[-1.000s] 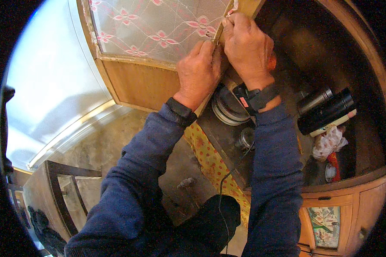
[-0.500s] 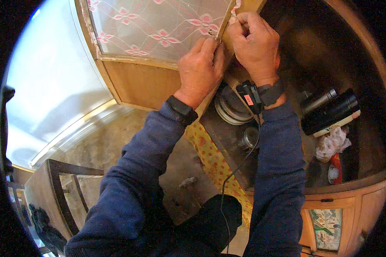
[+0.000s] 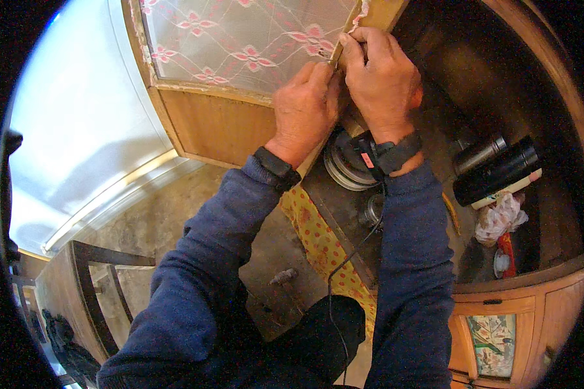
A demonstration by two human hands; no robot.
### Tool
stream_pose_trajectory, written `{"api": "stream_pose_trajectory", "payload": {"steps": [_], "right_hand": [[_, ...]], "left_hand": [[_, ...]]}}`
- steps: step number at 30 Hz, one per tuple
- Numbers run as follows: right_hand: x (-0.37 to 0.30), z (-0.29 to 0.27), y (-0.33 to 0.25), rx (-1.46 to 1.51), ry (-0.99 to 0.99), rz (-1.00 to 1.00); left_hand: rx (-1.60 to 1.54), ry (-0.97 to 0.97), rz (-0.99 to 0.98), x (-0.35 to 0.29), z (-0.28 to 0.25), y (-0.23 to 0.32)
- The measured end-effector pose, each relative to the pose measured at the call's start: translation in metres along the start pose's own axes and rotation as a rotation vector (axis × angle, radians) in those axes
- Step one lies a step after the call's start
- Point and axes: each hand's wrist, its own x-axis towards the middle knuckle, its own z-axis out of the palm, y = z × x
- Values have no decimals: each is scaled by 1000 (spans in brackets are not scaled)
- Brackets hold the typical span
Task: The person kneels by an open wooden cabinet and uses pliers and a hammer to remove and reinsert small metal fasteners along the edge of the cabinet door. They repeatedly adjust the door frame and fasteners, then close the door and stand up.
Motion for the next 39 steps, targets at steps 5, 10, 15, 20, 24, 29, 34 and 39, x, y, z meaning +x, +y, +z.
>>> {"api": "stream_pose_trajectory", "payload": {"steps": [5,10,15,20,24,29,34,39], "right_hand": [[0,2,2,-53,9,-2],[-3,5,2,-85,-49,-3],[-5,2,9,-36,-53,-51],[-5,-3,12,148,-30,64],[-4,-4,7,260,-27,264],[-6,0,-3,243,26,193],[-7,3,-7,105,-13,83],[-5,4,-4,28,3,37]], "left_hand": [[7,9,-3,-1,2,0],[13,3,-10,-1,-1,-2],[35,-28,-31,0,0,1],[42,-29,-16,1,1,4],[6,-30,-21,2,1,2],[27,-36,-20,1,-2,0],[31,-52,-33,1,-3,1],[38,-72,-38,-1,-3,3]]}}
